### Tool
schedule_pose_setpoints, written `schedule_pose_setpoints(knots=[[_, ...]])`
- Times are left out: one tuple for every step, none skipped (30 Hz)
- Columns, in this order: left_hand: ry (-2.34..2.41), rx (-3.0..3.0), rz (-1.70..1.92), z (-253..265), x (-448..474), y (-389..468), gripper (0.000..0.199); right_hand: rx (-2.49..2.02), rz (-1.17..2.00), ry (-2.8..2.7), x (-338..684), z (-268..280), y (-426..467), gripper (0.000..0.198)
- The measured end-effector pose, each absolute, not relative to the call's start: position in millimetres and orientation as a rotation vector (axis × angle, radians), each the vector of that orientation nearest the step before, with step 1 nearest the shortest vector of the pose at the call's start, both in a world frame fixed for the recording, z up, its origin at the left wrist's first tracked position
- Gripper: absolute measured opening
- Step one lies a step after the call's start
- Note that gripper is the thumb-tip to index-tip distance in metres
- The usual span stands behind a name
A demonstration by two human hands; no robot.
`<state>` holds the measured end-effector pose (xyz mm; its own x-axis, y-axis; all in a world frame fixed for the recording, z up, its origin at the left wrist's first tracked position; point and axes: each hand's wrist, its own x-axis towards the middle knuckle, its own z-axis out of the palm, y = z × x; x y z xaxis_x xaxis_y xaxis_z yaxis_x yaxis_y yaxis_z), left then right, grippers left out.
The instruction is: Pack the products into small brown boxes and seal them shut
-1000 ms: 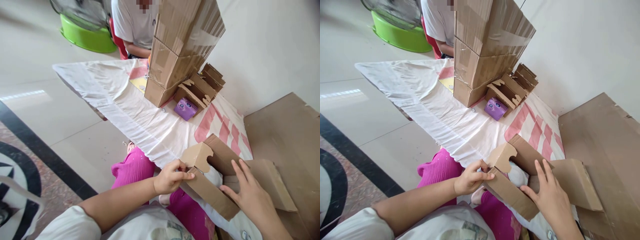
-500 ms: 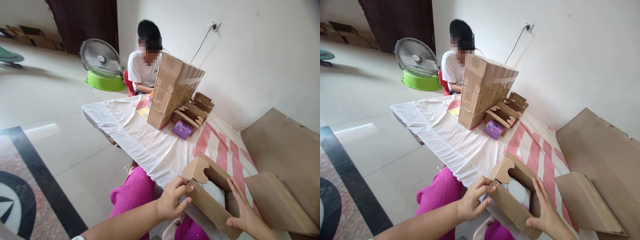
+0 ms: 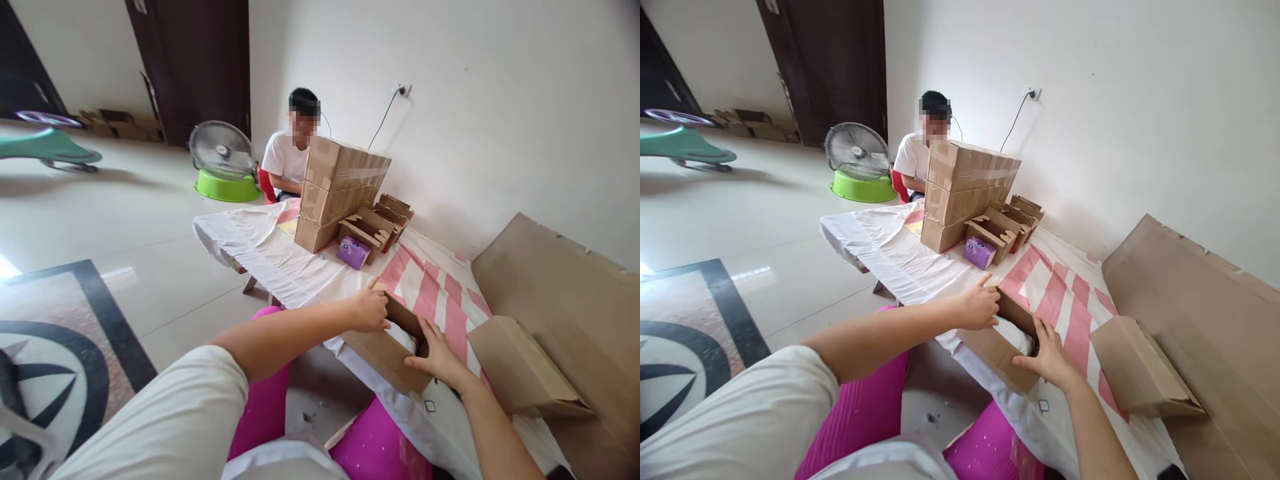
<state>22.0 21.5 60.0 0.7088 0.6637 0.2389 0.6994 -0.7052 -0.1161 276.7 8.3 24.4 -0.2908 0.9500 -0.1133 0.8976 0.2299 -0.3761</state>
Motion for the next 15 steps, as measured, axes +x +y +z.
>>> schedule_pose_setpoints(knots=[[-1.143, -2.665, -0.255, 63.7, 20.1, 19.8, 0.032, -1.769, 0.550, -2.344, 276.7, 23.7, 7.1, 0.118], [-1.188, -2.622, -0.251, 66.8, 17.1, 17.1, 0.030, -1.761, 0.526, -2.338, 276.6, 22.8, 5.7, 0.119], [-1.234, -2.587, -0.252, 69.3, 13.3, 13.8, 0.030, -1.758, 0.495, -2.334, 276.5, 21.7, 3.9, 0.119], [-1.278, -2.563, -0.255, 71.1, 9.2, 10.4, 0.030, -1.758, 0.462, -2.334, 276.3, 20.8, 2.1, 0.120], [-1.317, -2.550, -0.263, 72.2, 5.1, 7.2, 0.031, -1.758, 0.436, -2.338, 276.1, 20.0, 0.4, 0.120], [-1.349, -2.548, -0.273, 72.8, 1.3, 4.3, 0.034, -1.757, 0.419, -2.343, 275.8, 19.4, -1.1, 0.120], [-1.374, -2.552, -0.287, 73.1, -2.3, 2.1, 0.036, -1.753, 0.412, -2.347, 275.5, 19.1, -2.4, 0.120], [-1.393, -2.559, -0.303, 73.2, -5.5, 0.6, 0.039, -1.747, 0.414, -2.350, 275.2, 18.9, -3.3, 0.120], [-1.407, -2.567, -0.319, 73.4, -8.6, 0.0, 0.041, -1.736, 0.419, -2.349, 275.1, 18.8, -3.8, 0.119], [-1.414, -2.579, -0.333, 73.8, -11.5, 0.2, 0.043, -1.727, 0.426, -2.343, 275.1, 18.5, -4.1, 0.118], [-1.416, -2.597, -0.340, 74.3, -14.5, 1.4, 0.045, -1.718, 0.432, -2.334, 275.4, 18.1, -4.1, 0.118], [-1.414, -2.624, -0.335, 75.0, -17.5, 3.7, 0.046, -1.709, 0.441, -2.320, 276.0, 17.3, -3.9, 0.118], [-1.411, -2.658, -0.313, 75.5, -20.5, 7.0, 0.047, -1.702, 0.455, -2.302, 276.9, 16.3, -3.6, 0.118], [-1.416, -2.695, -0.282, 75.7, -23.6, 11.4, 0.049, -1.695, 0.474, -2.282, 277.9, 15.1, -3.2, 0.119], [-1.428, -2.734, -0.249, 75.5, -26.4, 16.6, 0.051, -1.685, 0.495, -2.261, 279.1, 13.7, -2.7, 0.118]])
